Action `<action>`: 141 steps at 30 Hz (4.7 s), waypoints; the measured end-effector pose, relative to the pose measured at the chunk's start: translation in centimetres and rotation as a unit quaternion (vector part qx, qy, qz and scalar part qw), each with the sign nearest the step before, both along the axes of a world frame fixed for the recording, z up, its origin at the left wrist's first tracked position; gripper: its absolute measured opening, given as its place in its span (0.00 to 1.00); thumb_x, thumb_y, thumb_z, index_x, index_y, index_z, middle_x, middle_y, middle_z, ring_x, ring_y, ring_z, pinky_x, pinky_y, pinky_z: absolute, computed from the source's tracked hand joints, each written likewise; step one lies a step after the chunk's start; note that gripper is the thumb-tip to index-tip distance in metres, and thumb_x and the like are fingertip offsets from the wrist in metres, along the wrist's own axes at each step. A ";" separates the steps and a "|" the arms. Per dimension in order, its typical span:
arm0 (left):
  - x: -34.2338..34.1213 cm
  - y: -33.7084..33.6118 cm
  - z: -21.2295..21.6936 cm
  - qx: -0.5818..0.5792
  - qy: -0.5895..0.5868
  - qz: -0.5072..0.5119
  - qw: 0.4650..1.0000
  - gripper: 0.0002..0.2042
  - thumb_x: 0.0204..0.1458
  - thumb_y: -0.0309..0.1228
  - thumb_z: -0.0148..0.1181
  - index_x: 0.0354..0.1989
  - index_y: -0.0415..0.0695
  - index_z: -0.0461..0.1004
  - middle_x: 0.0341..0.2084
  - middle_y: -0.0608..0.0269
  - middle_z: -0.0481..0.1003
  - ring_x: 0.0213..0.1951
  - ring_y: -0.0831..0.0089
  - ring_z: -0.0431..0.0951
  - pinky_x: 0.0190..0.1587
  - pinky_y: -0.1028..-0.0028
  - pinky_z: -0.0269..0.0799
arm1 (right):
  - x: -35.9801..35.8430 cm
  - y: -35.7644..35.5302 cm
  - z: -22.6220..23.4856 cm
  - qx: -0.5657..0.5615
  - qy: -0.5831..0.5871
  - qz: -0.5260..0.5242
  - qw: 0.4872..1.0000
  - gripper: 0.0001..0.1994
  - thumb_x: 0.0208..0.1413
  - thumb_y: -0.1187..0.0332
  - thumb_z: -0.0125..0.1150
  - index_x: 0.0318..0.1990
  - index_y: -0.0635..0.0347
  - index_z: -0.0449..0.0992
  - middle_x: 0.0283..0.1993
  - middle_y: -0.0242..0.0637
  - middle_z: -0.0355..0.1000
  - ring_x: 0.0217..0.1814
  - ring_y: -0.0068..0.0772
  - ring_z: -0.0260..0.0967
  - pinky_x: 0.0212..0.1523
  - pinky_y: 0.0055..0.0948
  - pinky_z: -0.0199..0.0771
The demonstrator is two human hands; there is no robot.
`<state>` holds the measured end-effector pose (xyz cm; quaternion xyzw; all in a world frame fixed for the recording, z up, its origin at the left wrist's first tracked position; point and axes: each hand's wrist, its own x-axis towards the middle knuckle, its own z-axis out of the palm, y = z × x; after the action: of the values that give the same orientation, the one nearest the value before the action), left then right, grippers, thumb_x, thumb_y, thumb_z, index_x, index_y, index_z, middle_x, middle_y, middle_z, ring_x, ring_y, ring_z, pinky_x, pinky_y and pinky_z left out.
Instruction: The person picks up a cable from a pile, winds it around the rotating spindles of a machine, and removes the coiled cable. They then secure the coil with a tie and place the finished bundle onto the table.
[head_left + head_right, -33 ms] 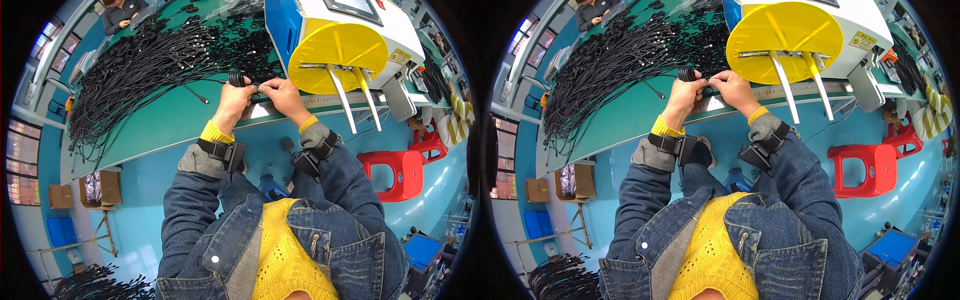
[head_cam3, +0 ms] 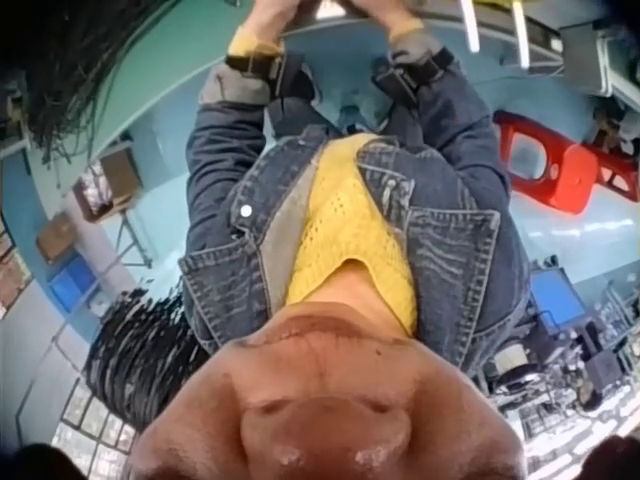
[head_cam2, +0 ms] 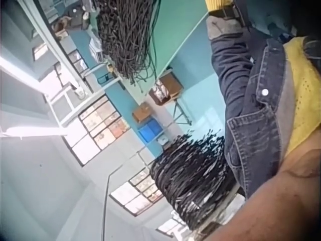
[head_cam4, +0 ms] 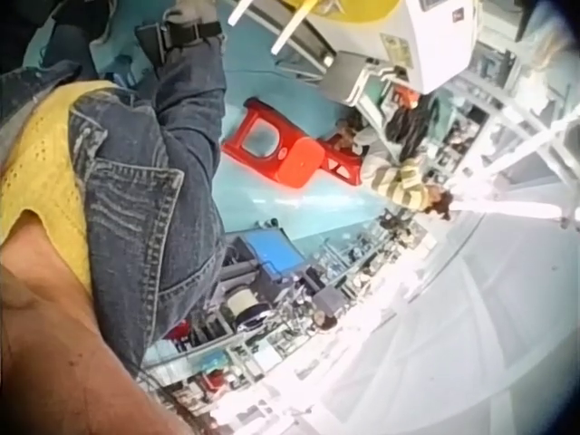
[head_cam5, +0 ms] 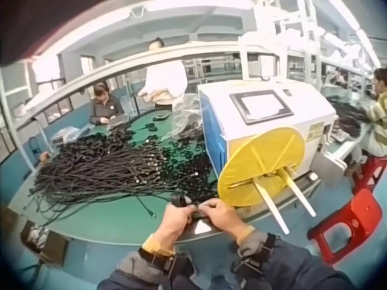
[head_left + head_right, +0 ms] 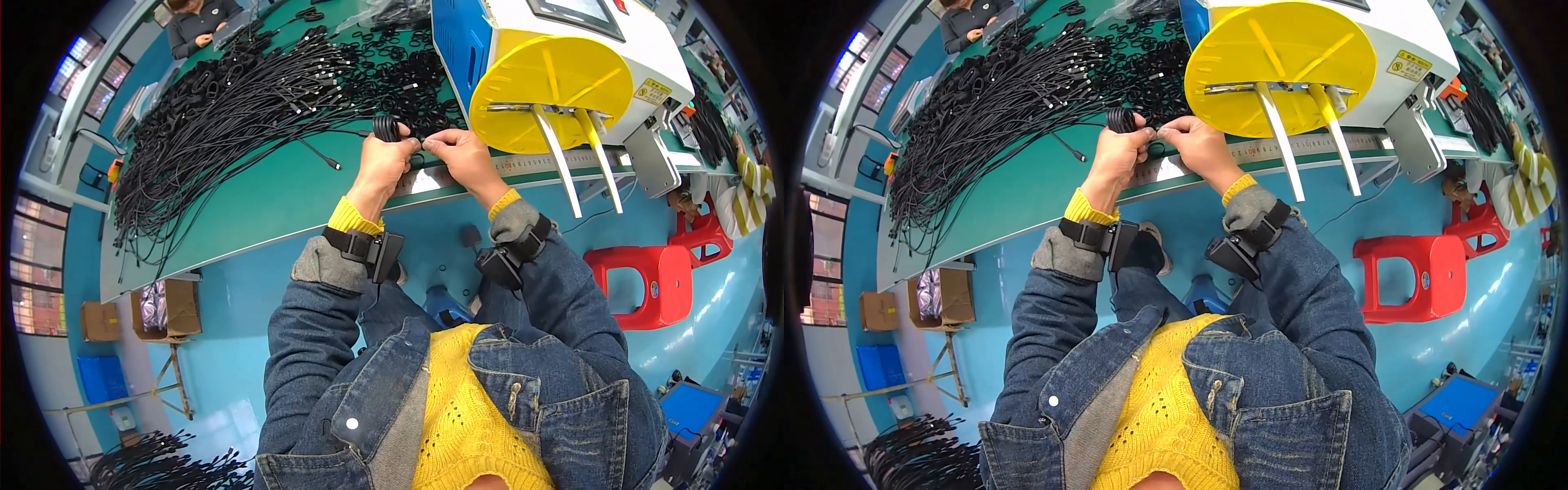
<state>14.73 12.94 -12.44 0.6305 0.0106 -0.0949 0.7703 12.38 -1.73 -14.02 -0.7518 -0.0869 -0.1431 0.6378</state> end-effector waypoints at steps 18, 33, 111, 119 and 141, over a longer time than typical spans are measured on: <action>-1.4 5.1 2.5 -0.260 -0.020 -0.174 0.950 0.09 0.47 0.23 0.56 0.38 0.42 0.69 0.40 0.55 0.72 0.23 0.80 0.66 0.22 0.80 0.60 | -5.7 -0.6 3.9 0.266 0.185 0.179 0.929 0.08 0.54 0.67 0.56 0.34 0.63 0.74 0.23 0.23 0.64 0.18 0.09 0.50 0.16 0.12 0.46; -7.6 3.0 0.9 -0.230 -0.028 -0.236 0.944 0.09 0.43 0.21 0.59 0.32 0.43 0.67 0.23 0.64 0.70 0.20 0.80 0.66 0.20 0.81 0.57 | -11.7 -0.3 3.7 0.323 0.165 0.271 0.892 0.09 0.54 0.68 0.56 0.39 0.61 0.74 0.27 0.26 0.69 0.22 0.12 0.60 0.20 0.14 0.60; -15.1 6.5 -4.0 -0.270 0.355 -0.201 0.872 0.19 0.52 0.49 0.51 0.30 0.42 0.69 0.22 0.61 0.67 0.19 0.78 0.62 0.14 0.85 0.55 | -15.9 -7.6 -8.6 -0.146 0.258 0.182 0.938 0.12 0.54 0.62 0.52 0.25 0.61 0.69 0.17 0.28 0.64 0.18 0.18 0.60 0.19 0.22 0.60; 0.8 20.1 10.3 -0.226 -0.044 -0.019 0.973 0.17 0.56 0.42 0.47 0.36 0.36 0.65 0.35 0.43 0.71 0.38 0.55 0.74 0.43 0.64 0.72 | -16.6 -7.0 -9.4 -0.143 0.420 0.192 0.876 0.11 0.51 0.64 0.55 0.26 0.65 0.70 0.18 0.31 0.67 0.20 0.20 0.63 0.21 0.22 0.62; 7.2 23.3 0.0 0.773 -0.249 0.056 0.581 0.06 0.45 0.35 0.56 0.27 0.48 0.74 0.27 0.64 0.74 0.34 0.63 0.75 0.33 0.59 0.65 | -16.2 -6.9 -9.2 -0.125 0.404 0.167 0.891 0.11 0.51 0.65 0.54 0.29 0.67 0.71 0.19 0.31 0.67 0.21 0.20 0.64 0.23 0.22 0.63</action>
<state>21.94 36.21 -12.42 0.9847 -0.0774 0.1531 -0.0320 -3.80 -8.64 -23.20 -0.7924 0.0375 0.2936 0.5334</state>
